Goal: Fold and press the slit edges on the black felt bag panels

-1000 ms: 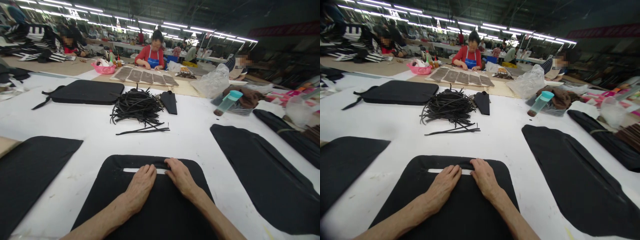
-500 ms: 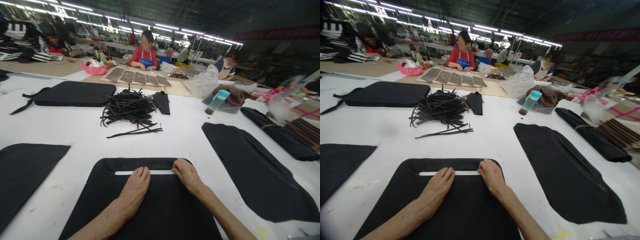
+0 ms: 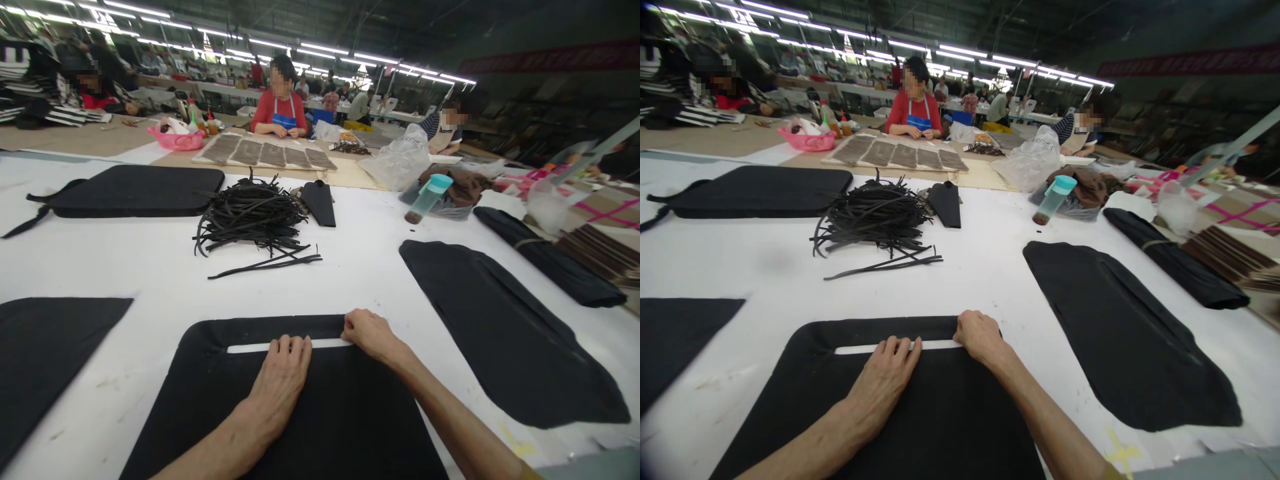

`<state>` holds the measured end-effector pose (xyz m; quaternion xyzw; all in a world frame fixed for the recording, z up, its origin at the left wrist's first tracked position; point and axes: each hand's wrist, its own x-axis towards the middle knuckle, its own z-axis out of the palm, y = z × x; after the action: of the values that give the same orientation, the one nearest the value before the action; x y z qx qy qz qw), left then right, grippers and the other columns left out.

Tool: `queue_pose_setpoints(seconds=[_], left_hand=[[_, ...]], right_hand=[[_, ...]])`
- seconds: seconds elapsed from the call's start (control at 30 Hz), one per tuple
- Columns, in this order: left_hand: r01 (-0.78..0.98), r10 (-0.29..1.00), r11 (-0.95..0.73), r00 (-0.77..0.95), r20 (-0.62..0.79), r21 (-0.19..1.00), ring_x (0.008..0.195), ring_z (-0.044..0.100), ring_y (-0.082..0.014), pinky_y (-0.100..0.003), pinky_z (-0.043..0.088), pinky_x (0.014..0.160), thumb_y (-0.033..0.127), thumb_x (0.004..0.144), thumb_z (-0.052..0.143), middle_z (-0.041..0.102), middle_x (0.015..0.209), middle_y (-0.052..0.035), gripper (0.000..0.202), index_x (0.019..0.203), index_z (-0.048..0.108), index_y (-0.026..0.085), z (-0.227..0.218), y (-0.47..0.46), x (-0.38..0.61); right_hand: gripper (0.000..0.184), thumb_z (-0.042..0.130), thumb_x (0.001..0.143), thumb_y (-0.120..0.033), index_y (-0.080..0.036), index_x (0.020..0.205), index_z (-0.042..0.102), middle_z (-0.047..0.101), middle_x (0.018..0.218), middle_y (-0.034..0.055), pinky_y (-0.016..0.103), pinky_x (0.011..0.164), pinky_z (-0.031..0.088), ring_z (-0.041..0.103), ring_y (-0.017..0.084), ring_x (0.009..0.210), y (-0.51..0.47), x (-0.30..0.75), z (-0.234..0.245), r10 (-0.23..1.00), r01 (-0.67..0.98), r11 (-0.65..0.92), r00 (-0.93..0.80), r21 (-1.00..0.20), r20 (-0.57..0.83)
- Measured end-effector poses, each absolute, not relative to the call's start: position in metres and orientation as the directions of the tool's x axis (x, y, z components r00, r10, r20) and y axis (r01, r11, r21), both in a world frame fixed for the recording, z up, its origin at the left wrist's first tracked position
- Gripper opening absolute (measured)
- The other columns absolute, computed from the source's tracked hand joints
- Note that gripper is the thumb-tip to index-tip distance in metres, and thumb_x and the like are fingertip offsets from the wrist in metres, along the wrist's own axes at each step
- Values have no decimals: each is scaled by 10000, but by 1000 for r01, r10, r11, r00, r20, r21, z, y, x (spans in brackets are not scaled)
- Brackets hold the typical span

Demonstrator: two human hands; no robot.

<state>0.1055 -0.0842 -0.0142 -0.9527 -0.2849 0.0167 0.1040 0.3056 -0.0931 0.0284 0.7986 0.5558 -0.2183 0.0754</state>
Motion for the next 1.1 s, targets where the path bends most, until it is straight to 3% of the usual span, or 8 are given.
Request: queue_pose_setpoints(seconds=[0.2, 0.3, 0.43, 0.73, 0.8, 0.97, 1.1], left_hand=[[558, 589, -795, 804, -82, -237, 700, 561, -242, -374, 442, 575, 38, 781, 438, 566, 797, -82, 591, 1304, 405, 311, 3, -89, 130], [486, 553, -816, 814, -177, -311, 670, 588, -268, -455, 468, 587, 35, 769, 457, 591, 729, -73, 697, 1368, 276, 342, 7, -89, 144], [430, 497, -865, 800, -336, -259, 572, 595, -263, -451, 491, 495, 65, 758, 510, 587, 640, -33, 788, 1396, 145, 352, 11, -84, 155], [461, 534, -829, 821, -204, -315, 616, 583, -242, -399, 468, 534, 43, 802, 432, 581, 670, -40, 710, 1379, 197, 385, 3, -88, 147], [488, 542, -819, 831, -128, -300, 674, 575, -230, -374, 462, 567, 58, 811, 421, 584, 755, -61, 642, 1366, 270, 343, 1, -87, 136], [512, 520, -840, 854, 2, -178, 856, 536, -220, -352, 461, 709, 58, 797, 404, 560, 959, -128, 400, 1187, 488, 73, -7, -76, 80], [678, 686, -719, 728, -1, -152, 1006, 511, -243, -393, 404, 887, 17, 774, 374, 568, 1068, -152, 405, 1159, 496, 41, -11, -73, 25]], right_hand=[[146, 615, 626, -205, -173, 749, 688, 692, 844, 96, 271, 616, 400, 635, 231, 810, -86, 301, 35, 827, 911, -405, 330, -75, -456], [173, 631, 631, -246, -169, 775, 685, 689, 862, 106, 278, 630, 416, 636, 235, 825, -86, 303, 36, 818, 905, -421, 351, -60, -455], [253, 673, 614, -344, -167, 795, 680, 682, 891, 113, 285, 655, 427, 631, 241, 856, -88, 313, 32, 797, 887, -459, 389, -45, -463], [213, 666, 644, -330, -189, 804, 665, 677, 908, 89, 288, 663, 401, 620, 241, 876, -97, 330, 30, 776, 870, -492, 429, -17, -463], [174, 631, 673, -315, -191, 793, 653, 672, 910, 89, 289, 653, 385, 615, 241, 874, -101, 327, 31, 789, 882, -471, 411, -20, -457], [179, 505, 756, -363, -208, 727, 588, 656, 810, 61, 280, 582, 342, 604, 214, 768, -107, 332, 24, 816, 904, -423, 351, -61, -458], [158, 502, 729, -340, -217, 628, 508, 612, 661, 21, 269, 557, 310, 565, 185, 659, -111, 352, 5, 839, 893, -419, 312, -166, -446]])
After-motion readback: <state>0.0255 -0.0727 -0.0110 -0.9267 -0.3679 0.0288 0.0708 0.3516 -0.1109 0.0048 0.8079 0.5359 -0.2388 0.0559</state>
